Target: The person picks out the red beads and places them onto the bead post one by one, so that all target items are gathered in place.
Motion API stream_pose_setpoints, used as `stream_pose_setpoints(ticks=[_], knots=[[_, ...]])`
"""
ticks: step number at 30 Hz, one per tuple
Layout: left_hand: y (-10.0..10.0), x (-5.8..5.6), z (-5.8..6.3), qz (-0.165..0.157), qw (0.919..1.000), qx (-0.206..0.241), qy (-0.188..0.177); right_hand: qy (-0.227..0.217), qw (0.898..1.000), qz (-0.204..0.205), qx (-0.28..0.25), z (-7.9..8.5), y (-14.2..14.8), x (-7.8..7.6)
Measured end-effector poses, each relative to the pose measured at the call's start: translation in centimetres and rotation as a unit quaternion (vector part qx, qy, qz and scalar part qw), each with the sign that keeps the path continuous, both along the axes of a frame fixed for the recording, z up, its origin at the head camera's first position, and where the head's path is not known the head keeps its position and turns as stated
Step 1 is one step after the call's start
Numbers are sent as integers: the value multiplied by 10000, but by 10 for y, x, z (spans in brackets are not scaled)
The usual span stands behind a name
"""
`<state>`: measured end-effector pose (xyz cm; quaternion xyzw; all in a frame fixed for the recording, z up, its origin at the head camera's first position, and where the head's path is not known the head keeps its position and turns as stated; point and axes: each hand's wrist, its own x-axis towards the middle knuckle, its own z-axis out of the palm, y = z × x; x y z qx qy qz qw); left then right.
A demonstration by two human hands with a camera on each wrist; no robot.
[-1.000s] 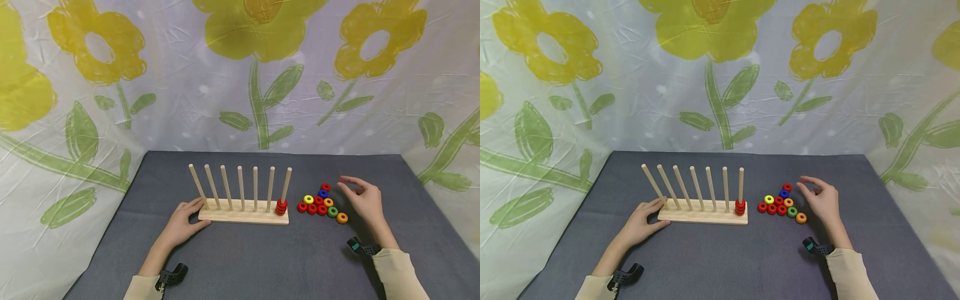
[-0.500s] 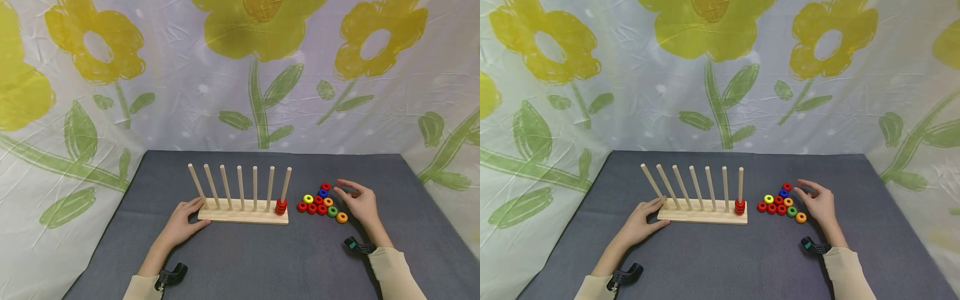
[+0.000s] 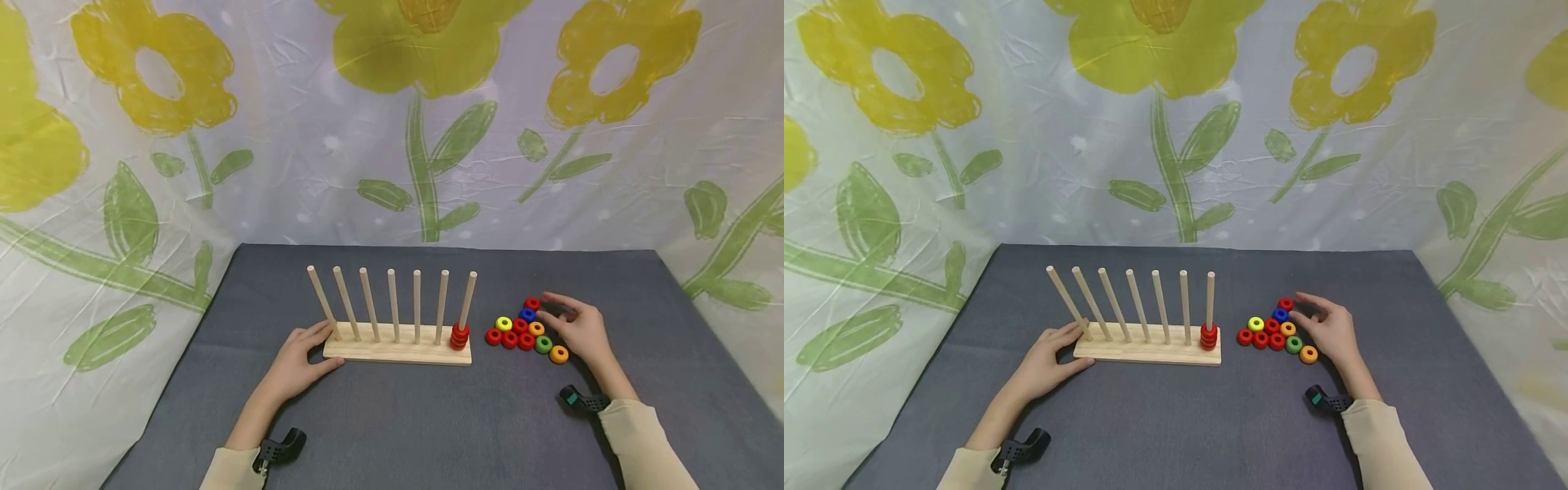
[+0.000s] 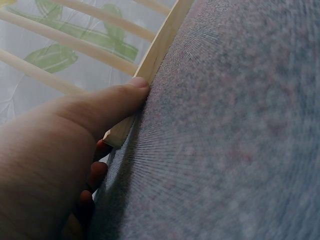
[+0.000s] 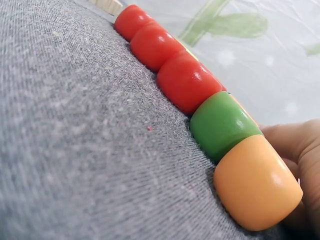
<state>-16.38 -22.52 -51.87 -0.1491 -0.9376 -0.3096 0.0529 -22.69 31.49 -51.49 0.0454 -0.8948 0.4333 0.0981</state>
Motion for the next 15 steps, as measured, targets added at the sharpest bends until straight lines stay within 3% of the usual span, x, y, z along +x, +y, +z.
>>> stream_pose_setpoints(ticks=[9,15], knots=[[1,1,3,34,10000,-30,5,-137,9992,198,318,-2,0,-7],[2,1,3,48,10000,-60,15,-268,9990,290,230,-3,0,-12]])
